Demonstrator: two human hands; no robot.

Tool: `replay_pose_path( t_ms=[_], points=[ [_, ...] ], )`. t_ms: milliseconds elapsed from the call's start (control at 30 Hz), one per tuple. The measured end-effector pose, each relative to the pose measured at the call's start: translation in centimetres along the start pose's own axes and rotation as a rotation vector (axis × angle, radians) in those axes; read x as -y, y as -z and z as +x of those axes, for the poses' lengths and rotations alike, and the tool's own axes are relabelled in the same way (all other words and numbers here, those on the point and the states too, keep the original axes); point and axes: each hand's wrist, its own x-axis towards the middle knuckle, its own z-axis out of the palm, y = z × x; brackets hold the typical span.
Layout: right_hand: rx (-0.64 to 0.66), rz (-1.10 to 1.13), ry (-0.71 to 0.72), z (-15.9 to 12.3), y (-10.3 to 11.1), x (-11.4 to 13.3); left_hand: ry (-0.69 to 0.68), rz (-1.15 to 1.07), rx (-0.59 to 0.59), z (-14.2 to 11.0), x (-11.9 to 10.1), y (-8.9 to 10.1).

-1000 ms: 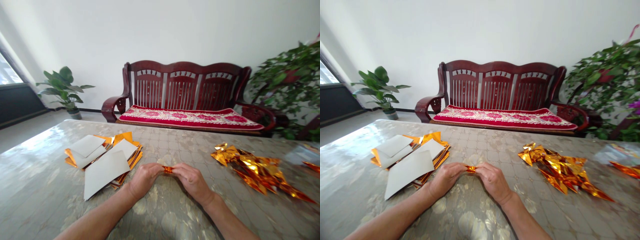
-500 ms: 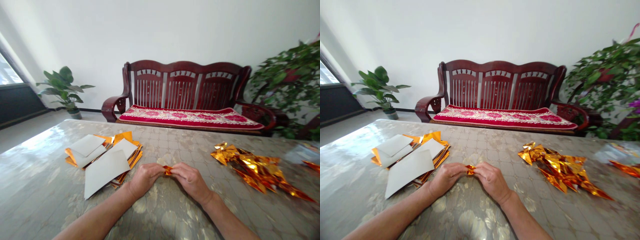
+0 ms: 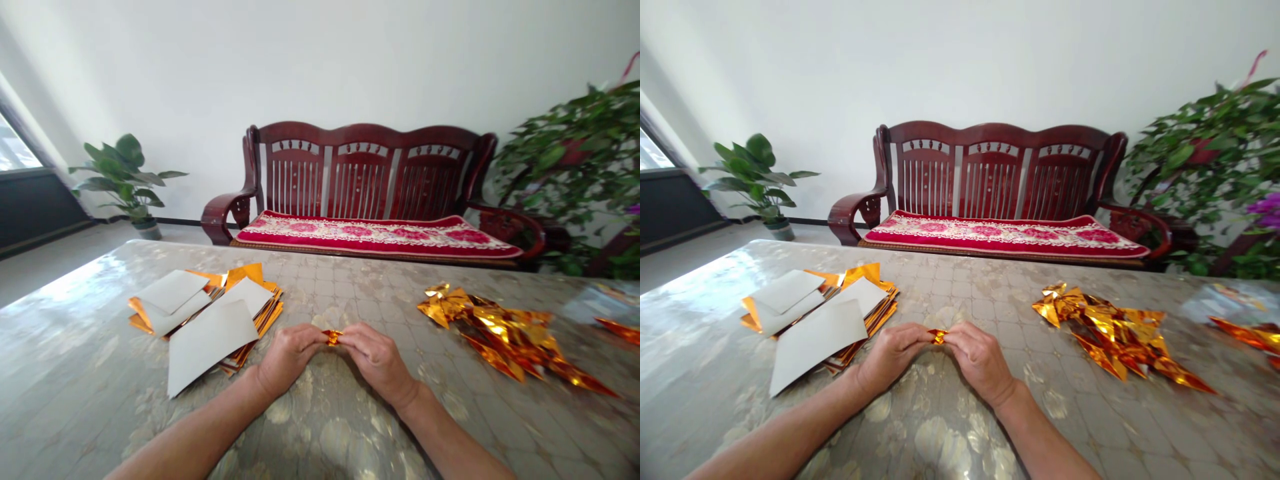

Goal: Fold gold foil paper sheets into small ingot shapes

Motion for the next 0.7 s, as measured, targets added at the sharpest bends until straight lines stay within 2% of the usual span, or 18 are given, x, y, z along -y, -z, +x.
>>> replay_pose_path(
  t_ms=[367,700],
  points=[
    [0.019,0.015,-0.012,-0.24,-0.15,-0.19,-0.032,-0.016,0.016,0.04,-0.07,-0.09],
    [0.025,0.04,-0.004,-0.16,-0.37,0.03,-0.005,-0.022,0.018,0.33,-0.4,-0.17]
  ],
)
